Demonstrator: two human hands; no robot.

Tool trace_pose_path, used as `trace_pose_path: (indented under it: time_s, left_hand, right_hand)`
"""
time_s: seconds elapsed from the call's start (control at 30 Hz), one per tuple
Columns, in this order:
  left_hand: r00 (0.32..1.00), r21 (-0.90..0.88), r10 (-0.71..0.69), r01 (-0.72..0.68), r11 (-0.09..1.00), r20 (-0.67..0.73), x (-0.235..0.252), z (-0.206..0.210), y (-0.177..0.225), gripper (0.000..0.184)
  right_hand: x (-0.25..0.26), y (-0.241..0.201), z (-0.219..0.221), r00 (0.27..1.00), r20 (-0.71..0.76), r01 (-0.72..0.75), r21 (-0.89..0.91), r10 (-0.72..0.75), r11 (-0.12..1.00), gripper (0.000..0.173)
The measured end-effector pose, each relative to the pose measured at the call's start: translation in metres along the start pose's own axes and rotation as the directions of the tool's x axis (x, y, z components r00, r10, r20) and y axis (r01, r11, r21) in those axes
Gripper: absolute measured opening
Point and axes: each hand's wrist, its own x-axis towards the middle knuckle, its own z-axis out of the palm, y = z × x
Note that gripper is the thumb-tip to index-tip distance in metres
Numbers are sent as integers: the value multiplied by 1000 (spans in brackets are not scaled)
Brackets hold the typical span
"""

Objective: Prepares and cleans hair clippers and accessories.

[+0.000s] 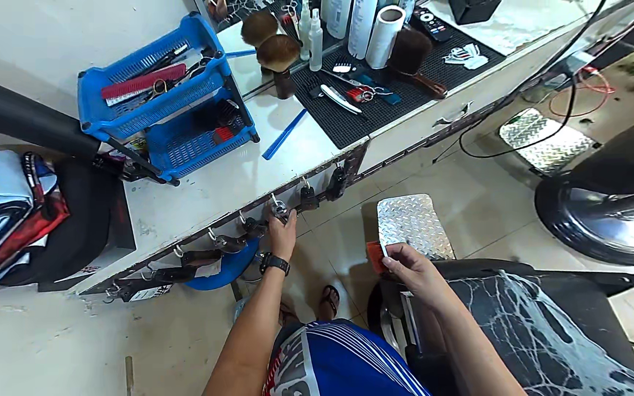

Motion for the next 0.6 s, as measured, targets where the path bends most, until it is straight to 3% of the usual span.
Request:
trace_pose_path:
  time_s: [0.13, 0.23, 0.33, 0.43, 0.5, 0.6]
  left_hand:
    - [996, 9, -20, 20, 1000, 87, -22, -21, 2, 52]
    - [969, -39, -90, 102, 994, 228, -40, -50, 35, 50]
    - [895, -65, -260, 303, 951, 363, -39, -80, 83, 42]
    - [774, -157, -406, 534, 831, 485, -24, -101, 113, 30]
    - [737, -197, -421, 589, 784, 528, -16, -109, 117, 32]
    - [743, -209, -407, 580, 787, 531, -14, -111, 112, 31]
  right_hand:
    - [3, 0, 4, 1000, -5, 2, -4, -2, 1000, 25]
    - [8, -4, 5, 1000, -3, -2, -2, 2, 1000, 26]
    - [14, -10, 9, 1000, 10, 13, -5, -13, 1000, 25]
    - [19, -16, 15, 999, 42, 16, -21, -15, 1000, 25]
    - [22, -20, 18, 998, 48, 32, -7, -32, 999, 24]
    - [24, -25, 18, 996, 56, 71, 27, -72, 997, 24]
